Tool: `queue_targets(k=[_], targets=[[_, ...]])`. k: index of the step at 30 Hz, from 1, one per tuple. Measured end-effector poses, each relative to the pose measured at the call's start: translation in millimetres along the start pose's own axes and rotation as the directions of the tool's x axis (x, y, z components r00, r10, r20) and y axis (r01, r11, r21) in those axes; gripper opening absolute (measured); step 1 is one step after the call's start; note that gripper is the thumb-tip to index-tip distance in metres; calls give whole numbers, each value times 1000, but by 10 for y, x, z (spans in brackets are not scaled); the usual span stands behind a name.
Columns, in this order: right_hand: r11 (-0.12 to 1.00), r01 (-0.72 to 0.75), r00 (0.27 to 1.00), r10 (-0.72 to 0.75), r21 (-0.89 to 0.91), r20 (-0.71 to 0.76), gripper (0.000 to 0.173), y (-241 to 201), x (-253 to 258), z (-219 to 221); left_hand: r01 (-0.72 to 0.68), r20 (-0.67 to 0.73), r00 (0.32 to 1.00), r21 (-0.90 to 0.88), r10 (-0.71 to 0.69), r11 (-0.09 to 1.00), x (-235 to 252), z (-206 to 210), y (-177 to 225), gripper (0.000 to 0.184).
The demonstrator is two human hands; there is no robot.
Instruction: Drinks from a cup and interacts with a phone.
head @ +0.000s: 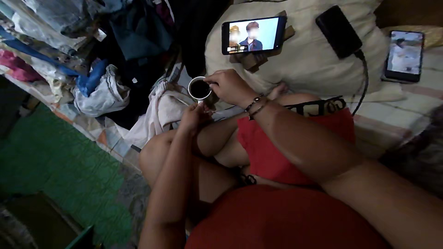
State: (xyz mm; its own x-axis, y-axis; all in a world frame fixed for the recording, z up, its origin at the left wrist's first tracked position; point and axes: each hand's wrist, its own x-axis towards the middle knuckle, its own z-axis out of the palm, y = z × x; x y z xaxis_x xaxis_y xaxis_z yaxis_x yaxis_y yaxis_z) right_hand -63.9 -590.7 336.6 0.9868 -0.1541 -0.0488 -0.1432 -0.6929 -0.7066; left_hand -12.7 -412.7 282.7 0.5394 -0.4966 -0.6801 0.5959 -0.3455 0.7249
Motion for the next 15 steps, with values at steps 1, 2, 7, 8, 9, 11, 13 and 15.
queue_targets(k=[1,2,7,8,9,11,13,15], targets=[[1000,-6,1000,7,-24,22,29,6,-1,-10,6,2,1000,2,-6,1000,6,-4,1,31],[999,-14,999,16,-44,47,29,10,-3,-22,11,4,1000,4,-11,1000,8,-6,5,30],[996,-49,992,57,-77,111,30,18,-61,-200,37,6,999,-18,-37,999,4,-1,20,27],[997,-44,996,49,-67,70,31,28,-94,-283,45,4,999,-13,-45,999,0,0,27,26],[997,-48,999,49,-59,15,33,41,-132,-389,54,7,999,-8,-54,999,3,-1,33,26],[995,-68,991,58,-76,-119,40,113,-214,-603,69,22,997,4,-69,998,22,-18,17,27],[988,-128,969,107,-82,-222,46,213,-263,-754,86,21,996,14,-86,996,24,-19,16,27],[976,-202,945,171,-86,-279,49,265,-287,-823,112,13,994,27,-112,993,-2,-1,51,27]])
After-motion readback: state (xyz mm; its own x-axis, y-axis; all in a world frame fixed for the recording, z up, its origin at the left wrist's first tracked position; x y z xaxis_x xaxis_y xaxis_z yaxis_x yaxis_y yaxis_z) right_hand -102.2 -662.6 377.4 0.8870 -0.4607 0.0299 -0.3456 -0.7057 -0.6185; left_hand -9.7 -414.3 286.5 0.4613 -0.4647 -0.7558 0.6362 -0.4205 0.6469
